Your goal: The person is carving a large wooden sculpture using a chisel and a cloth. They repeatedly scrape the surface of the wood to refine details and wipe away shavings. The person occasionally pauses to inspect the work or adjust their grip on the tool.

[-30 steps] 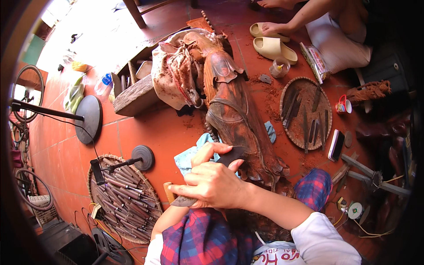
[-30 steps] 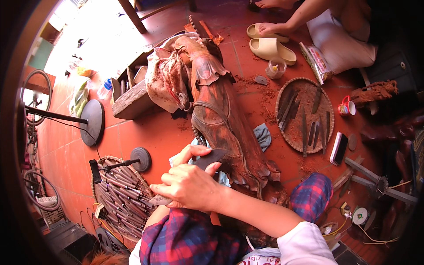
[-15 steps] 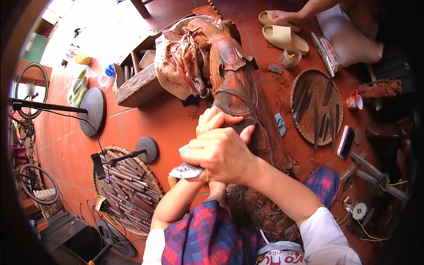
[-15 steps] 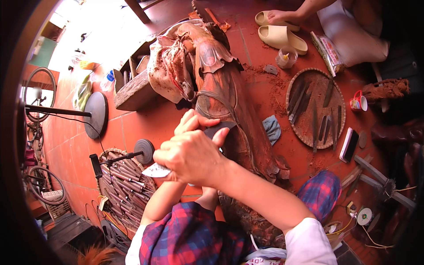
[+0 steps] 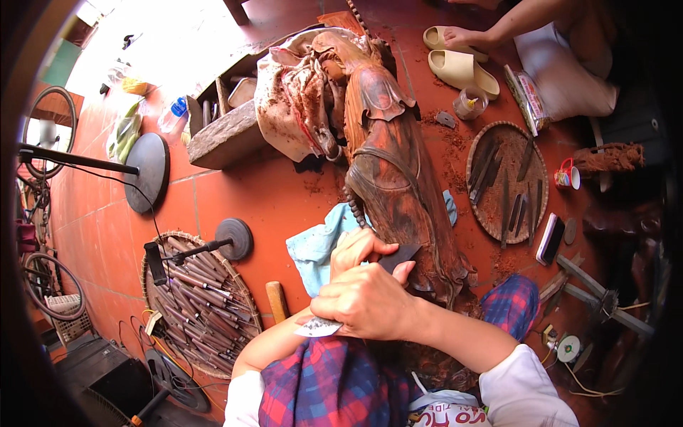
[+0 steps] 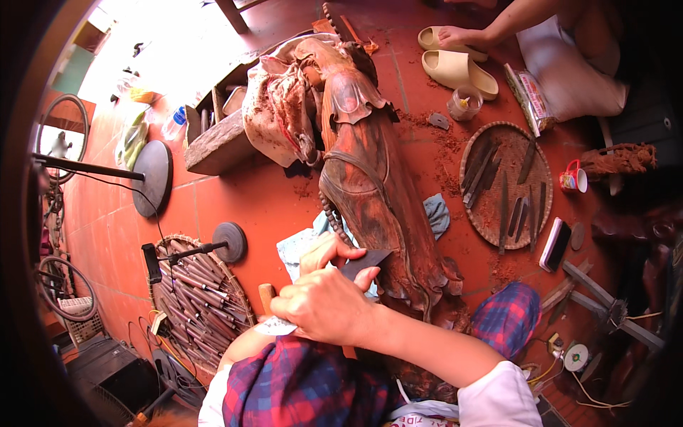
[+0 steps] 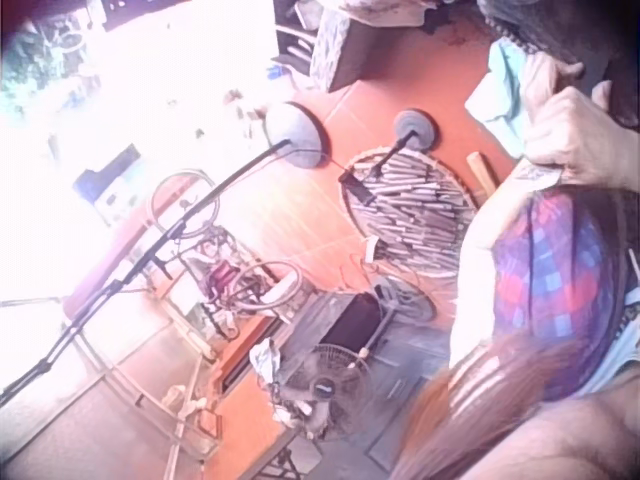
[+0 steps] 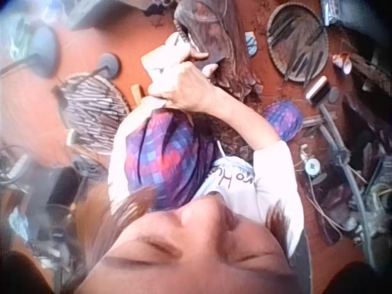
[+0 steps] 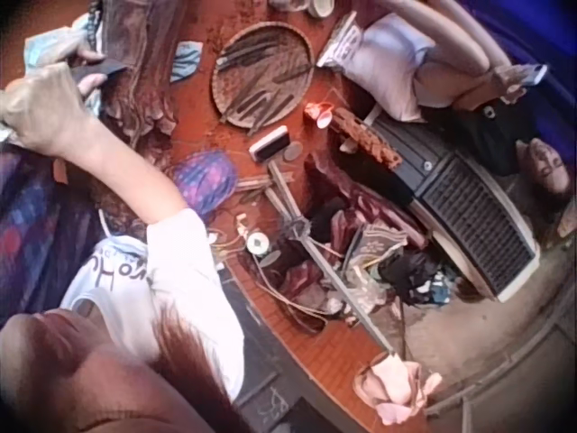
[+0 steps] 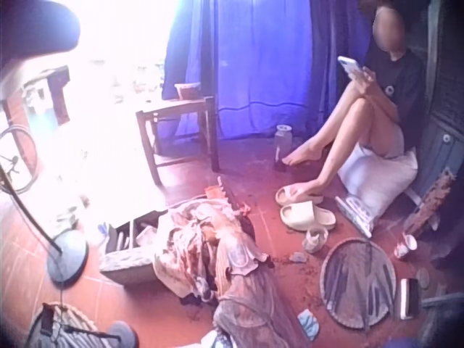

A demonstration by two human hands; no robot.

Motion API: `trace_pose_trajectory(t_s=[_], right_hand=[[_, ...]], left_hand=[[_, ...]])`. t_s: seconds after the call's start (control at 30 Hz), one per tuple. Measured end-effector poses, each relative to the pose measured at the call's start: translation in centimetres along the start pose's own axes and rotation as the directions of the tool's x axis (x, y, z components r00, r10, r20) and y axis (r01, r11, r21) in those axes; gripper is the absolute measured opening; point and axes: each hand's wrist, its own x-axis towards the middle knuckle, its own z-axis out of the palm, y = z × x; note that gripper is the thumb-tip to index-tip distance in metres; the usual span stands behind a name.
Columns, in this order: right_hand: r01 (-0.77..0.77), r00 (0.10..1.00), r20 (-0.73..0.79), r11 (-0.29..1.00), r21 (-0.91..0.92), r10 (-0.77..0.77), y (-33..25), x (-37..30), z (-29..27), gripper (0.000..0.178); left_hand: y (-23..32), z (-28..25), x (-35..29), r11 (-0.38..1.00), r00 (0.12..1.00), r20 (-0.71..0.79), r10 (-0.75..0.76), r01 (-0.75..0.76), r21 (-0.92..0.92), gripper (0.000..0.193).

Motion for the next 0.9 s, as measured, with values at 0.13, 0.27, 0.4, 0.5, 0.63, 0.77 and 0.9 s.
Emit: trace_pose_trajectory(t_s=[0.13, 0.27, 0.4, 0.5, 0.63, 0.77, 0.9], right_hand=[[0.057, 0.993, -0.093, 0.993, -0.105, -0.066, 1.5, 3.4, -2.6, 0.017], [0.138, 0.99, 0.01, 0.99, -0.04, -0.138, 2.3, 0.5, -1.5, 0.012], [0.094, 0.98, 0.166, 0.99, 0.108, -0.112, 0.3, -1.8, -3.1, 0.017], [0.08, 0.98, 0.176, 0.994, 0.069, -0.091, -0.9, -0.8, -5.1, 0.024], [-0.073, 0.996, 0.056, 0.997, -0.027, 0.074, -1.5, -3.7, -4.2, 0.035], [-0.12, 0.993, -0.041, 0.981, -0.154, 0.115, -0.5, -4.2, -2.2, 0.027], [-0.009, 0.999, 0.033, 0.972, -0.233, 0.017, 2.8, -1.9, -2.8, 0.025]], left_hand=[[2.1, -0.8, 4.0, 0.982, 1.0, -0.006, 0.0, -0.001, -0.19, 0.045], [0.6, 1.0, 4.2, 0.908, 0.942, -0.23, 0.242, -0.304, -0.287, 0.049], [0.2, 0.3, 1.8, 0.972, 0.99, 0.091, 0.111, -0.089, -0.217, 0.03], [0.1, -1.1, 2.8, 0.98, 0.984, 0.009, 0.177, -0.176, -0.09, 0.018], [0.4, -0.7, 2.5, 0.931, 0.926, -0.097, 0.364, -0.357, 0.082, 0.018], [-1.3, -0.4, 1.9, 0.931, 0.93, -0.108, 0.352, -0.337, 0.139, 0.03], [-2.4, 0.1, 2.8, 0.931, 0.926, -0.192, 0.326, -0.279, 0.233, 0.032]])
